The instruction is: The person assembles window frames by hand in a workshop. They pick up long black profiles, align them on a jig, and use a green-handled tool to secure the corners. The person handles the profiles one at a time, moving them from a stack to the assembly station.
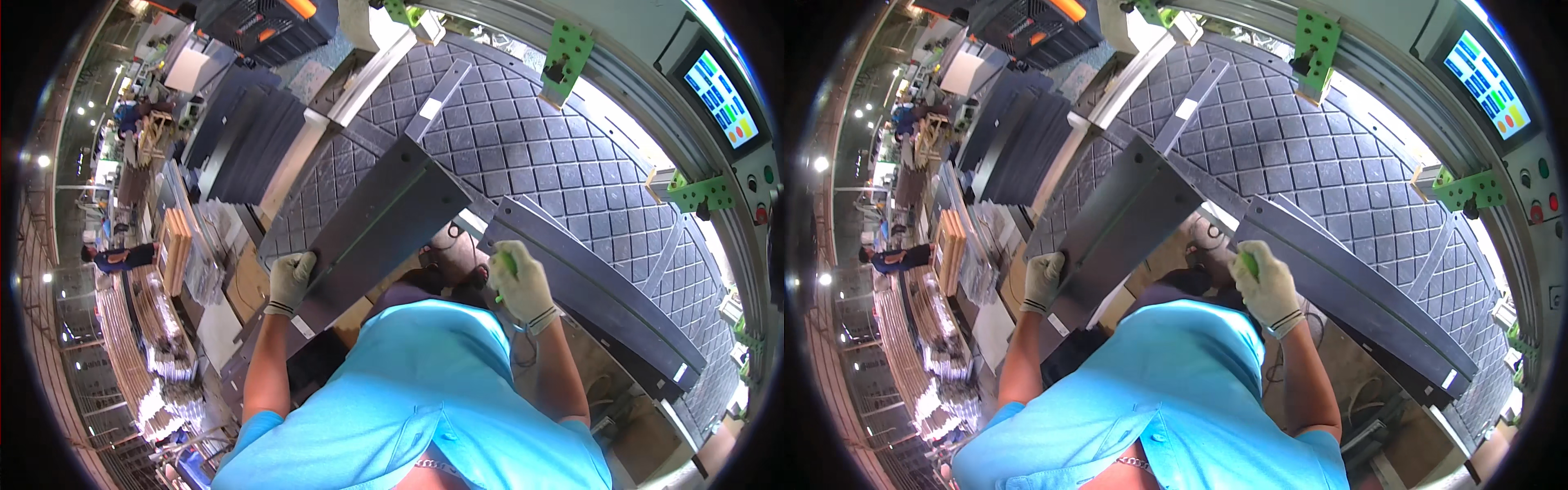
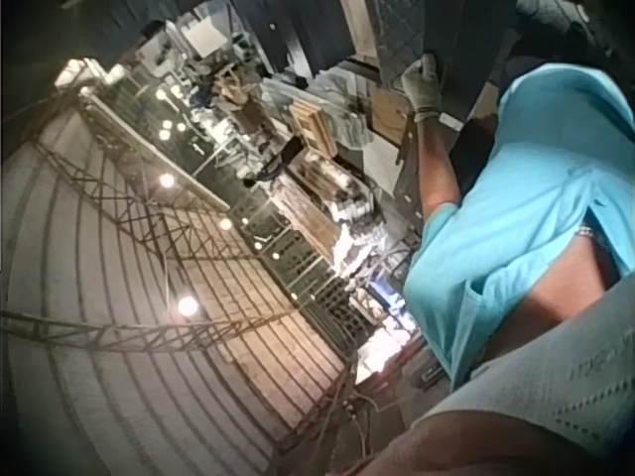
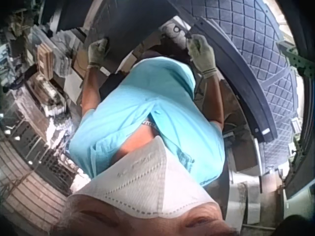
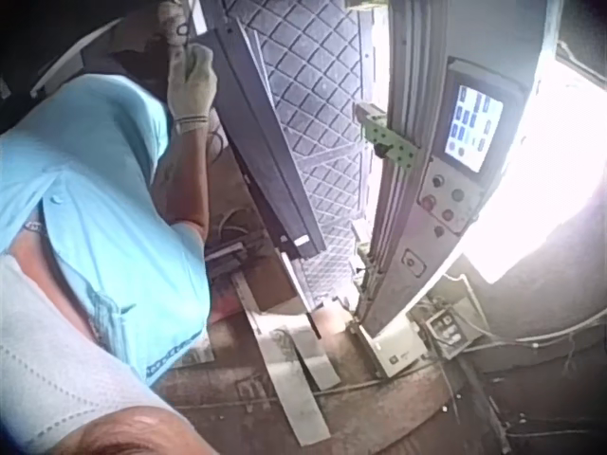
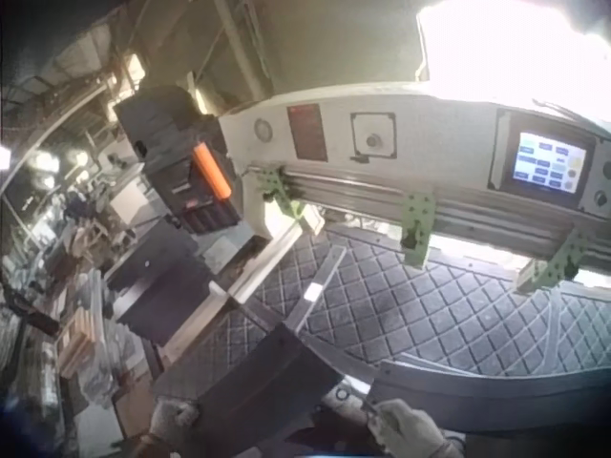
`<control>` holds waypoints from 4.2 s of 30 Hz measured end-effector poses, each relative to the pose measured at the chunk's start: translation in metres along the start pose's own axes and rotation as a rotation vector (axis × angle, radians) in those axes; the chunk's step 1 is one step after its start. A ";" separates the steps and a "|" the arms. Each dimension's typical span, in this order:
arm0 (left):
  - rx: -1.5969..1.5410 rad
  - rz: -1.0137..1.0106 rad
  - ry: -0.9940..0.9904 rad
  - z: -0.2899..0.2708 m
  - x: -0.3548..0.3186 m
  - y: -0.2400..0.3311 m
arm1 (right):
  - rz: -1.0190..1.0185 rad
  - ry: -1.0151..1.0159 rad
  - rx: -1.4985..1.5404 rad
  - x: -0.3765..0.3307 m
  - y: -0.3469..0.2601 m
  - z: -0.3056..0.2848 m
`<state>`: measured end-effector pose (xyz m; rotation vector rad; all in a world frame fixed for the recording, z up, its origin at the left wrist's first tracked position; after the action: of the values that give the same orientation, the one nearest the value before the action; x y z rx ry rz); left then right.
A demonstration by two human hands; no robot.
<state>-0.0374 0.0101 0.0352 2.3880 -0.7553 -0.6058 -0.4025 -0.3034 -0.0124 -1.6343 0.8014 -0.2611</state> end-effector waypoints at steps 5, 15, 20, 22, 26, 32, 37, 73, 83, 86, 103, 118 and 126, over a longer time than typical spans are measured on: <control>-0.042 -0.045 0.016 0.000 -0.035 -0.045 | 0.187 -0.346 -0.555 -0.019 0.052 0.049; -0.085 -0.067 0.110 0.001 -0.082 -0.109 | 0.280 -0.115 -0.760 0.089 0.227 0.151; 0.036 -0.163 0.178 -0.023 -0.130 -0.112 | 0.124 -0.123 -0.877 0.126 0.255 0.186; -0.056 -0.175 0.166 -0.032 -0.132 -0.111 | 0.149 -0.078 -0.946 0.135 0.272 0.188; 0.024 -0.238 0.254 -0.033 -0.172 -0.147 | 0.170 -0.062 -1.147 0.139 0.276 0.199; -0.208 -0.360 0.357 -0.043 -0.209 -0.170 | 0.195 -0.011 -1.201 0.132 0.278 0.185; -0.334 -0.332 0.465 -0.040 -0.232 -0.214 | 0.050 0.061 -1.051 0.121 0.264 0.205; -0.381 -0.205 0.873 -0.151 -0.269 -0.365 | -0.283 -0.537 0.101 -0.096 -0.196 0.557; -0.350 -0.321 0.618 -0.216 -0.343 -0.539 | -0.486 -0.565 0.005 -0.114 -0.307 0.795; -0.478 -0.370 0.767 -0.242 -0.355 -0.580 | -0.468 -0.640 -0.074 -0.101 -0.317 0.852; -0.671 -0.263 1.092 -0.492 -0.274 -0.652 | -0.919 -1.197 -0.419 0.000 -0.371 1.131; -0.580 -0.293 1.062 -0.598 -0.145 -0.701 | -0.698 -1.465 -0.427 0.108 -0.423 1.237; -0.643 -0.357 1.004 -0.586 -0.120 -0.733 | -0.651 -1.382 -0.383 0.123 -0.444 1.237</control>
<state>0.4764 0.8041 0.0435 1.8452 0.2771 0.2416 0.5617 0.5939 0.0747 -1.8838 -0.7778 0.5884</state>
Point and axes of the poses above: each hand's wrist, its own x-axis towards the middle knuckle, its own z-axis out of the palm, y = z × x, the point moved 6 cm from there along x, towards the middle knuckle, and after that the axes turned 1 degree about -y, right-handed, at the moved point
